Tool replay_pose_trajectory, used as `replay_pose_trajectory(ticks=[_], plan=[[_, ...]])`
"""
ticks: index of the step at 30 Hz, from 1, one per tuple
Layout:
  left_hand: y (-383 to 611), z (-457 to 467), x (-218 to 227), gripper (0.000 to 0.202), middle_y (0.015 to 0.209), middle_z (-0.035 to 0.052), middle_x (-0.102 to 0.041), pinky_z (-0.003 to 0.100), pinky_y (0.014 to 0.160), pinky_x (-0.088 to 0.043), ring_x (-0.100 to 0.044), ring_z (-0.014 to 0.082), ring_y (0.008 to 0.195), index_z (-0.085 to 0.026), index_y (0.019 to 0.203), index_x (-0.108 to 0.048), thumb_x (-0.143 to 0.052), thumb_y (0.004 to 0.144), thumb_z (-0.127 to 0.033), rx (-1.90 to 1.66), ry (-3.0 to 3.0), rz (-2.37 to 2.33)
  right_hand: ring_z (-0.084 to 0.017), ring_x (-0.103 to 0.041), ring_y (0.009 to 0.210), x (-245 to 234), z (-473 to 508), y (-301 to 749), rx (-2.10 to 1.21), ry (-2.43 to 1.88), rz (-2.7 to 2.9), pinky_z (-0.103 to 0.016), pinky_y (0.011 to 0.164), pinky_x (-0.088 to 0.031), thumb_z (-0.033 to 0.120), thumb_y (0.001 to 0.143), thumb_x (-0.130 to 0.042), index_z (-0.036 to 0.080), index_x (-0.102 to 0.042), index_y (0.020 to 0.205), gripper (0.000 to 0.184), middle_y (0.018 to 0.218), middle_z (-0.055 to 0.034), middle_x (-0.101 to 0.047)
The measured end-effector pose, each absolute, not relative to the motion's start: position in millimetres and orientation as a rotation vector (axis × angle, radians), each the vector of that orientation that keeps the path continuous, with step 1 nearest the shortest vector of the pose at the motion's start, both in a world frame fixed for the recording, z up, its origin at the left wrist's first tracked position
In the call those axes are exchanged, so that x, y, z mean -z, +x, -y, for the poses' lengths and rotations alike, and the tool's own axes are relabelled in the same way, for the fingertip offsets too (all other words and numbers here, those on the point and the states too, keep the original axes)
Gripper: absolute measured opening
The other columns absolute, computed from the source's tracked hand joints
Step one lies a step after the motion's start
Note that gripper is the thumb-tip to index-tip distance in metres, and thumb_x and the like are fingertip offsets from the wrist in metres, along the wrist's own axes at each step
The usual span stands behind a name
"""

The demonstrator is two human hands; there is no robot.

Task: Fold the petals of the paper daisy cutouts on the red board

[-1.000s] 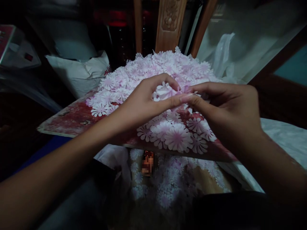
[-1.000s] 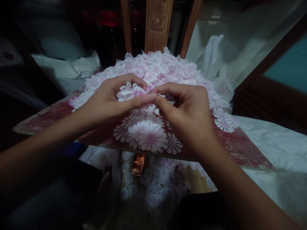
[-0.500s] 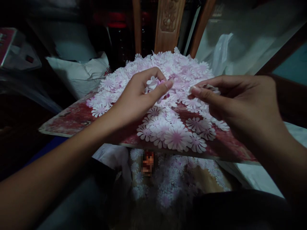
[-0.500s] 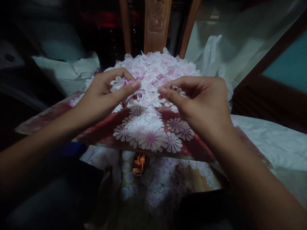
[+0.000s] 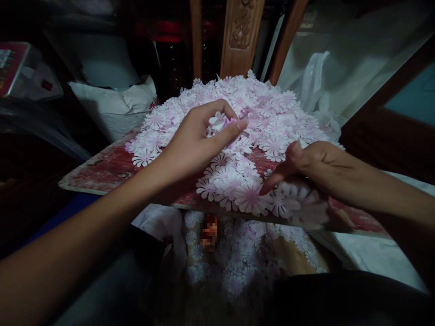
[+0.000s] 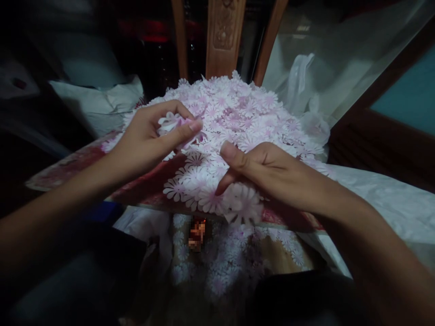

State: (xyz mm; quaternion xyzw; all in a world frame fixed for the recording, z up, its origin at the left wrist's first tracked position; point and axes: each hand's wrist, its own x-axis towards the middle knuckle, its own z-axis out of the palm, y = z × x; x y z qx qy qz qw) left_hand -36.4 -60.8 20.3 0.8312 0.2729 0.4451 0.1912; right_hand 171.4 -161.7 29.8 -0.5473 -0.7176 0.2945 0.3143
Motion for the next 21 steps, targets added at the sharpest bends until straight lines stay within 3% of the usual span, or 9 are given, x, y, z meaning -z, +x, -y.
replay_pose_trajectory(ticks=[3,8,10,13,18,21], plan=[[-39,59,-18,0.033,0.074,0.0008,-0.061,0.03,0.077,-0.05,-0.058,0.0157,0.075,-0.019,0.084,-0.06,-0.061,0.087,-0.051,-1.238,2.302,-0.723,-0.005,-0.033,0.042,-29,164,170,-0.939,-1.45,1.973,-0.018,0.041,-0.029,0.066,0.094,-0.039,0.022,-0.079,0.077,0.061,0.045,0.003,-0.034],[-38,60,-16,0.029,0.079,0.0018,-0.065,0.029,0.076,-0.05,-0.059,0.0155,0.077,-0.019,0.085,-0.062,-0.058,0.09,-0.047,-1.196,2.32,-0.659,-0.008,-0.044,0.054,-20,157,162,-0.76,-1.45,1.936,-0.021,0.047,-0.032,0.057,0.085,-0.062,0.018,-0.069,0.073,0.042,0.062,0.0014,-0.053],[-36,64,-16,0.026,0.083,0.0014,-0.066,0.028,0.08,-0.05,-0.06,0.0155,0.082,-0.018,0.086,-0.064,-0.057,0.09,-0.043,-1.158,2.344,-0.634,-0.008,-0.043,0.056,-17,153,158,-0.668,-1.431,1.859,-0.021,0.047,-0.031,0.055,0.083,-0.067,0.02,-0.07,0.092,0.036,0.064,0.0021,-0.051],[-33,69,-17,0.023,0.086,0.0002,-0.068,0.028,0.085,-0.049,-0.061,0.0147,0.085,-0.018,0.087,-0.065,-0.056,0.092,-0.039,-1.088,2.355,-0.592,-0.009,-0.045,0.058,-14,149,154,-0.581,-1.382,1.828,-0.021,0.049,-0.032,0.05,0.081,-0.071,0.022,-0.067,0.115,0.044,0.068,0.0025,-0.053],[-29,74,-17,0.021,0.091,-0.0003,-0.069,0.028,0.088,-0.049,-0.062,0.0152,0.09,-0.019,0.086,-0.064,-0.056,0.092,-0.037,-1.015,2.349,-0.54,-0.009,-0.045,0.061,-13,148,151,-0.397,-1.343,1.927,-0.022,0.054,-0.032,0.046,0.083,-0.07,0.017,-0.069,0.079,0.029,0.066,0.0013,-0.057],[-29,73,-17,0.024,0.091,-0.0003,-0.069,0.029,0.088,-0.049,-0.063,0.0159,0.091,-0.019,0.088,-0.064,-0.058,0.091,-0.042,-1.039,2.348,-0.539,-0.009,-0.044,0.058,-14,150,151,-0.379,-1.354,1.907,-0.023,0.053,-0.031,0.045,0.084,-0.07,0.017,-0.068,0.076,0.029,0.064,0.0015,-0.057]])
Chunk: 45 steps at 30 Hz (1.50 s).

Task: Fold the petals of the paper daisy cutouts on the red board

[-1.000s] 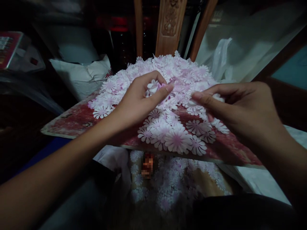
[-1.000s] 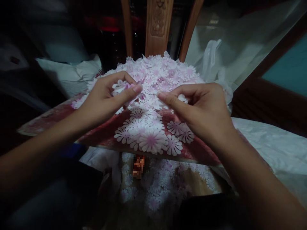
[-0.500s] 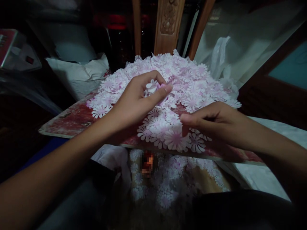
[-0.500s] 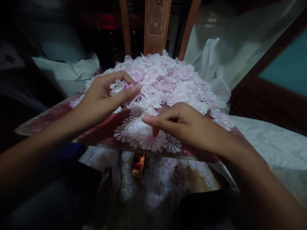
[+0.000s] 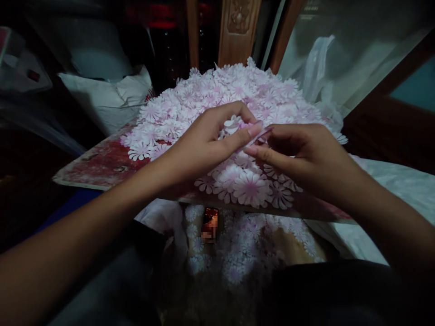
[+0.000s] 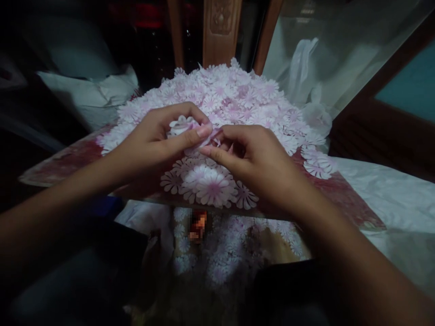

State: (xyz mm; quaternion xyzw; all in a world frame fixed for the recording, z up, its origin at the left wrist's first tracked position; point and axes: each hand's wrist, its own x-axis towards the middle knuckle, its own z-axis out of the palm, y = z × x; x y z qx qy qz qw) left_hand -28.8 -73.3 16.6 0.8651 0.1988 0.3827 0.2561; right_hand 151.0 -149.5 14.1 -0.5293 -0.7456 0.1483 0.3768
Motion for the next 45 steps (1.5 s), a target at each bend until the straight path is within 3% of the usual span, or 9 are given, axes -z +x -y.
replay_pose_trajectory(ticks=[9,17,21,24,28,33,37,40,45], plan=[[-32,67,-17,0.038,0.094,0.0027,-0.071,0.036,0.092,-0.047,-0.063,0.0198,0.093,-0.021,0.09,-0.066,-0.061,0.085,-0.058,-1.112,2.355,-0.549,-0.014,-0.059,0.061,-20,157,152,-0.362,-1.361,1.712,-0.025,0.053,-0.041,0.044,0.078,-0.076,0.018,-0.076,0.082,0.027,0.072,-0.0042,-0.068],[-33,62,-17,0.045,0.086,0.0012,-0.07,0.037,0.088,-0.045,-0.06,0.021,0.094,-0.023,0.085,-0.065,-0.06,0.082,-0.067,-1.148,2.341,-0.54,-0.015,-0.058,0.059,-24,162,148,-0.262,-1.394,1.677,-0.028,0.052,-0.042,0.04,0.076,-0.079,0.018,-0.075,0.075,0.022,0.067,-0.0041,-0.066],[-33,61,-17,0.046,0.079,0.0014,-0.068,0.039,0.084,-0.045,-0.059,0.0199,0.084,-0.023,0.079,-0.065,-0.06,0.081,-0.068,-1.197,2.362,-0.527,-0.01,-0.054,0.057,-25,162,148,-0.242,-1.354,1.688,-0.025,0.053,-0.04,0.036,0.08,-0.076,0.017,-0.072,0.072,0.021,0.064,-0.0023,-0.063],[-34,60,-17,0.042,0.076,0.0014,-0.067,0.04,0.08,-0.046,-0.057,0.0179,0.075,-0.026,0.078,-0.067,-0.062,0.081,-0.067,-1.21,2.375,-0.499,-0.005,-0.049,0.051,-26,162,146,-0.282,-1.373,1.657,-0.021,0.049,-0.036,0.03,0.084,-0.071,0.014,-0.069,0.069,0.022,0.056,0.0006,-0.057],[-37,61,-19,0.044,0.076,0.0018,-0.069,0.037,0.077,-0.048,-0.062,0.0201,0.082,-0.023,0.082,-0.067,-0.062,0.08,-0.067,-1.173,2.364,-0.557,-0.005,-0.05,0.05,-27,160,148,-0.308,-1.328,1.529,-0.021,0.048,-0.038,0.022,0.086,-0.068,0.013,-0.066,0.072,0.016,0.06,0.0004,-0.059],[-40,61,-19,0.043,0.079,0.0025,-0.071,0.035,0.071,-0.049,-0.064,0.0181,0.076,-0.023,0.084,-0.067,-0.055,0.087,-0.064,-1.175,2.342,-0.587,-0.006,-0.051,0.051,-26,157,152,-0.344,-1.313,1.489,-0.022,0.049,-0.039,0.021,0.084,-0.07,0.013,-0.068,0.075,0.012,0.061,-0.0006,-0.059],[-40,59,-16,0.04,0.074,0.0018,-0.07,0.036,0.074,-0.051,-0.062,0.017,0.076,-0.024,0.086,-0.068,-0.061,0.084,-0.063,-1.185,2.327,-0.592,-0.004,-0.049,0.05,-25,158,151,-0.316,-1.315,1.559,-0.021,0.048,-0.038,0.022,0.085,-0.069,0.014,-0.074,0.08,0.011,0.061,-0.0002,-0.06],[-39,57,-15,0.033,0.076,0.0026,-0.071,0.036,0.076,-0.051,-0.063,0.0181,0.079,-0.023,0.089,-0.069,-0.062,0.087,-0.055,-1.169,2.273,-0.617,-0.005,-0.049,0.052,-24,157,151,-0.33,-1.287,1.514,-0.022,0.05,-0.039,0.016,0.083,-0.068,0.015,-0.073,0.078,0.007,0.06,0.0009,-0.058],[-38,58,-14,0.014,0.08,0.0023,-0.07,0.034,0.074,-0.049,-0.061,0.015,0.077,-0.022,0.091,-0.069,-0.064,0.088,-0.035,-1.149,2.184,-0.641,-0.006,-0.045,0.051,-26,156,154,-0.464,-1.318,1.509,-0.022,0.048,-0.031,0.006,0.076,-0.054,0.013,-0.063,0.061,0.019,0.053,0.0005,-0.051]])
